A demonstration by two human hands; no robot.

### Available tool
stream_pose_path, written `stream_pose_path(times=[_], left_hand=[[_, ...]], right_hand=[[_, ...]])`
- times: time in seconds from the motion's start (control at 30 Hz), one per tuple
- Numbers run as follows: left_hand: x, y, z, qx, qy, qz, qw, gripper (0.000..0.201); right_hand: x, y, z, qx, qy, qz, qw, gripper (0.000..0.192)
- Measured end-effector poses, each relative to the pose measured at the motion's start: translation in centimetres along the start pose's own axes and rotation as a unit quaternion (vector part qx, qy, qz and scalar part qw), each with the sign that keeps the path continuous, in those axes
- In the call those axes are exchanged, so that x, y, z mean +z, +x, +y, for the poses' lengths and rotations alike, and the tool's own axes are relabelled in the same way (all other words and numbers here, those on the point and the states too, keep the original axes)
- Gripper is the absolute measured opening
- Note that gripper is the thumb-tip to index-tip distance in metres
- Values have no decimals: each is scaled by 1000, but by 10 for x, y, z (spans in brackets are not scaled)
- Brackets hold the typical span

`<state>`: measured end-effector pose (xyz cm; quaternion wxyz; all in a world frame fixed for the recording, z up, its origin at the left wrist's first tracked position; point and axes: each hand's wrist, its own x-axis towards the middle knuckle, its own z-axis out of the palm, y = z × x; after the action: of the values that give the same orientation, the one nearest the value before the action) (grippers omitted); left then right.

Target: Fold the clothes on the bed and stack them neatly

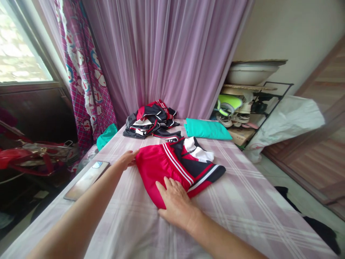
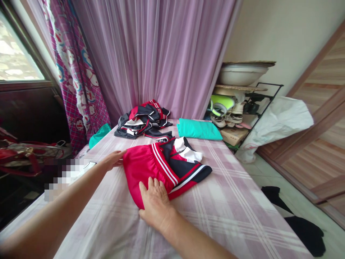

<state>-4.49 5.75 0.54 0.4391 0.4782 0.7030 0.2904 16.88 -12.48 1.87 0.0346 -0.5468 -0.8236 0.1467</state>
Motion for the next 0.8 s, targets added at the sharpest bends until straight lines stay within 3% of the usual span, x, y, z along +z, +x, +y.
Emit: stream_pose_path(times=[0.17, 0.4, 0.5, 0.6, 0.67, 0.73, 0.8], left_hand=[[9, 13, 4, -8, -29, 1, 1000, 45], [7, 12, 1, -2, -35, -15, 999, 35], [1, 9, 3, 0, -10, -41, 999, 31], [-11, 3, 6, 0, 26, -88, 996, 27], [-20, -1, 8, -3, 56, -116, 992, 25], [-28, -2, 10, -10, 89, -136, 987, 25], [-33, -2, 11, -17, 118, -145, 982, 26]], right_hand=[[-9, -6, -12, 26, -71, 56, 996, 53], [-7, -11, 2, 22, -23, 41, 999, 65], [-23, -4, 18, 14, 28, 24, 999, 57], [-50, 14, 52, 62, 54, 47, 996, 42], [-68, 32, 86, 137, 39, 111, 984, 38], [-81, 53, 126, 207, 8, 171, 963, 39], [-89, 73, 165, 265, -10, 180, 947, 46]])
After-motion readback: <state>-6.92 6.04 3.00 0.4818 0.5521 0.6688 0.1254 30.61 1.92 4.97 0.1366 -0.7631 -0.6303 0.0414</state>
